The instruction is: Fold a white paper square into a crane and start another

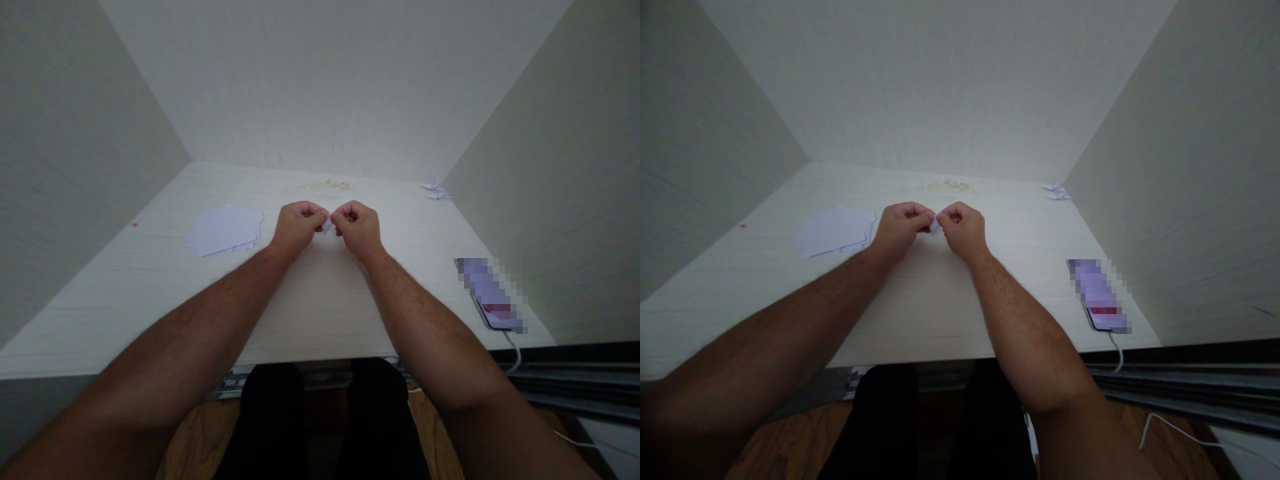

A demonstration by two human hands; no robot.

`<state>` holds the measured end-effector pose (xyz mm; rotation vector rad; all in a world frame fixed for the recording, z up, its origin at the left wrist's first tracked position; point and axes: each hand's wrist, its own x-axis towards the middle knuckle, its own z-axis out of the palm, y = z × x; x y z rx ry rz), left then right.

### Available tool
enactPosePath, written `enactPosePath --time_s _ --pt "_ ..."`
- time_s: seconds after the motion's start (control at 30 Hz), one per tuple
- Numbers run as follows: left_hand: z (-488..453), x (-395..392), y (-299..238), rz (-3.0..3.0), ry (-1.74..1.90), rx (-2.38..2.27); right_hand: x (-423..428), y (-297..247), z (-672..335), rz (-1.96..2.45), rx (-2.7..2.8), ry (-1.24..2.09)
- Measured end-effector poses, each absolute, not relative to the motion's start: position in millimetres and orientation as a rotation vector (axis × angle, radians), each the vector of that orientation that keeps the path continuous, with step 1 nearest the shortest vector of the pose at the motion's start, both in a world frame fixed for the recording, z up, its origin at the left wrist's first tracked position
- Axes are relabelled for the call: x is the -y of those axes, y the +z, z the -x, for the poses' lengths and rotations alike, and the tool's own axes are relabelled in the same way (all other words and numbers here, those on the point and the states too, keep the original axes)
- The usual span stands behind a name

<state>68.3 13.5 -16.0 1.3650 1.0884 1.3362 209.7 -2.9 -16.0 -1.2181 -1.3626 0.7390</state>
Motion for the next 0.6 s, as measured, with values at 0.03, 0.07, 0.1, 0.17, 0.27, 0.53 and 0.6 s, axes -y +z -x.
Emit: enactPosePath --time_s 0.03,0.07,0.1,0.17,0.27,0.53,0.6 --pt "-68.3 -13.1 -15.5 -1.364 1.337 -1.093 3.1 -15.7 -209.7 1.223 1.357 0.745" --pt "-68.4 -12.7 -14.9 -1.366 1.343 -1.099 3.5 -15.2 -209.7 1.223 1.357 0.755" --pt "-68.7 -12.1 -14.2 -1.37 1.355 -1.105 4.0 -14.6 -209.6 1.217 1.364 0.767" --pt "-69.9 -10.9 -12.8 -1.374 1.387 -1.11 5.1 -13.1 -209.6 1.197 1.399 0.777" --pt "-72.1 -9.1 -11.2 -1.362 1.415 -1.108 5.9 -11.1 -209.5 1.186 1.418 0.747" --pt "-68.6 -8.2 -8.9 -1.216 1.236 -0.959 1.2 -14.2 -209.0 1.177 1.172 0.943" --pt "-67.6 -8.1 -8.5 -1.186 1.222 -0.934 -0.1 -15.5 -209.0 1.165 1.158 0.963"
